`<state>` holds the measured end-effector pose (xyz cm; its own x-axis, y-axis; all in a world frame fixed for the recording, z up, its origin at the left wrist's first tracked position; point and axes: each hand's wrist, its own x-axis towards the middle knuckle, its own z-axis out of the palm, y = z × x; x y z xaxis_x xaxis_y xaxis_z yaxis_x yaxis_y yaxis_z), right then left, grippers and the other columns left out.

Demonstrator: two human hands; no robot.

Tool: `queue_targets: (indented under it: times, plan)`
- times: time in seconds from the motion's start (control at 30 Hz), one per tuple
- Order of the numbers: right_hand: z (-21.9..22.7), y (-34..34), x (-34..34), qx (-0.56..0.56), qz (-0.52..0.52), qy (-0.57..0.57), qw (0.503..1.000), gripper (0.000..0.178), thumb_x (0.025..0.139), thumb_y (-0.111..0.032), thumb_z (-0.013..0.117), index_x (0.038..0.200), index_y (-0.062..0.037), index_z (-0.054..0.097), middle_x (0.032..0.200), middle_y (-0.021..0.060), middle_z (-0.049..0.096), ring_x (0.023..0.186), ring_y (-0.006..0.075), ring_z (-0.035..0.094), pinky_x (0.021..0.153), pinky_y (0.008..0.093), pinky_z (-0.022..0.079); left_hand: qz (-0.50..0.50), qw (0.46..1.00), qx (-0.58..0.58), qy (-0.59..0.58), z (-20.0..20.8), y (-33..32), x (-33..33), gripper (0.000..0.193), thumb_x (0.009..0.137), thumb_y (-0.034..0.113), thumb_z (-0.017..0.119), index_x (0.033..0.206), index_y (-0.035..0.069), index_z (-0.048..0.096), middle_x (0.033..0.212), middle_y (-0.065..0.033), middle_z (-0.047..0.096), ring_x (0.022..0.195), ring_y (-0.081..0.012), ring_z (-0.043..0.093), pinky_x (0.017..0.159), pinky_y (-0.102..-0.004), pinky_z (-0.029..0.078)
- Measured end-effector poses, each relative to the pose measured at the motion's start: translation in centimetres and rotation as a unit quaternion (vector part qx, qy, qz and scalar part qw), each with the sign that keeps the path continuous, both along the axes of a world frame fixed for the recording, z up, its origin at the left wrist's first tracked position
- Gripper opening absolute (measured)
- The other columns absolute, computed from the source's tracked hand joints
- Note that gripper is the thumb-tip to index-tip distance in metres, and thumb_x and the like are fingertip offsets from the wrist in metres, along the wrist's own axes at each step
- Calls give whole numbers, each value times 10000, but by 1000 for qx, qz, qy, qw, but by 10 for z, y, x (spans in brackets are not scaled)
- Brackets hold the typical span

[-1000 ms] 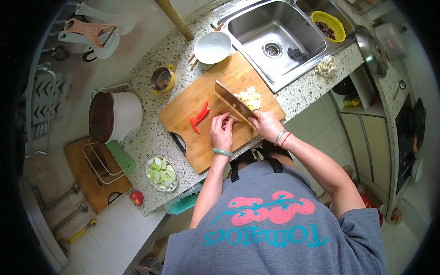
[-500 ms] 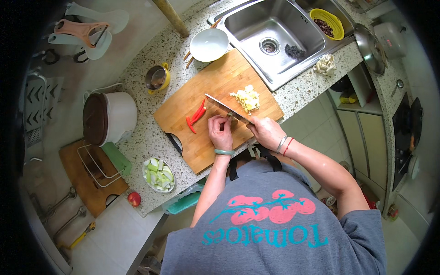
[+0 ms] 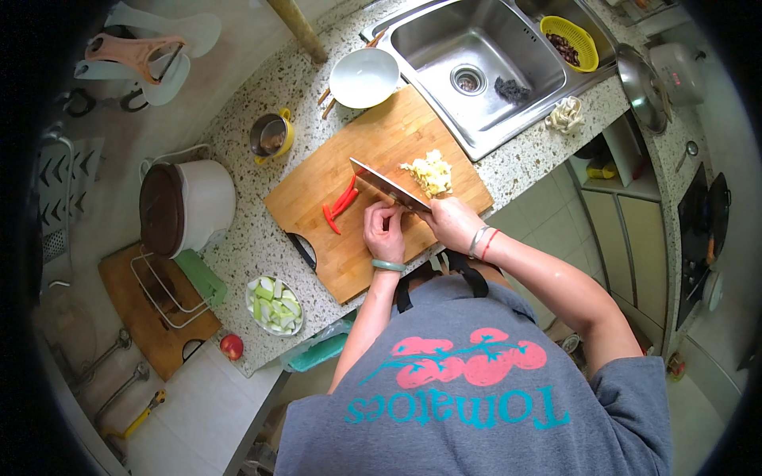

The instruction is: The person stands at a kitchen counter and uses a cleaver to chop garlic, ginger, and red chili peppers on a wooden cutting board. The person first minces the garlic and ginger, then slices the red chilies, and finally gathers the chopped ingredients into a pile.

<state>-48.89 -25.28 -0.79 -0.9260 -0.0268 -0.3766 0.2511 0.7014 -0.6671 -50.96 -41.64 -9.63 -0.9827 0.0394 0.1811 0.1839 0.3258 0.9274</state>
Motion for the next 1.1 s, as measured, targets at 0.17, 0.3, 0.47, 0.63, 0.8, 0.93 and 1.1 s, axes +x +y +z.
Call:
queue_targets:
  times: [0.17, 0.3, 0.47, 0.63, 0.8, 0.93, 1.1]
  plan:
    - [-20, -21, -11, 13, -35, 26, 999, 273, 938, -231, 580, 846, 23, 620, 763, 282, 643, 764, 457, 644, 682, 524, 517, -10, 1000, 8, 8, 0, 1, 0, 112, 796, -48, 703, 786, 6, 605, 905, -97, 610, 846, -217, 603, 766, -314, 500]
    - [-30, -29, -14, 37, -40, 35, 998, 266, 933, -240, 584, 857, 14, 609, 787, 275, 654, 786, 449, 653, 698, 518, 521, -19, 1000, 4, 16, -2, -2, -2, 108, 795, -47, 699, 794, 10, 607, 893, -97, 605, 841, -226, 601, 766, -320, 499]
    - [-39, -23, -17, -19, -67, 22, 997, 280, 926, -234, 589, 925, 36, 664, 851, 289, 662, 849, 432, 664, 740, 478, 527, -11, 999, -8, 41, 0, -1, 0, 108, 813, -7, 715, 805, 23, 611, 936, -98, 605, 862, -232, 602, 756, -331, 502]
    - [-43, -16, -17, -122, -107, 30, 986, 281, 925, -217, 593, 1088, -8, 689, 929, 251, 684, 880, 391, 680, 765, 422, 533, -34, 999, 16, -5, -8, -3, 1, 117, 853, 6, 705, 820, 19, 593, 1001, -83, 608, 815, -162, 602, 661, -273, 511]
    - [-38, -11, -8, -115, -119, 103, 981, 262, 946, -202, 581, 1117, -25, 671, 907, 273, 661, 890, 404, 664, 736, 426, 520, -30, 999, 0, 30, -8, -4, 2, 104, 859, 8, 701, 829, 15, 602, 1001, -80, 606, 778, -148, 601, 654, -260, 513]
    - [-15, -2, -7, -82, -110, 125, 983, 249, 949, -173, 587, 1128, -12, 647, 849, 256, 656, 788, 380, 668, 673, 420, 515, -27, 999, 15, -17, 2, -2, 2, 98, 848, 14, 712, 857, 22, 615, 991, -83, 602, 784, -157, 599, 649, -271, 516]
    - [-2, 7, -1, -64, -112, 94, 987, 238, 954, -167, 585, 1115, -2, 644, 652, 214, 597, 564, 309, 610, 568, 398, 483, -37, 997, 17, -67, 11, -1, 3, 208, 831, 25, 728, 1009, 37, 621, 1026, -89, 583, 782, -163, 594, 637, -276, 530]
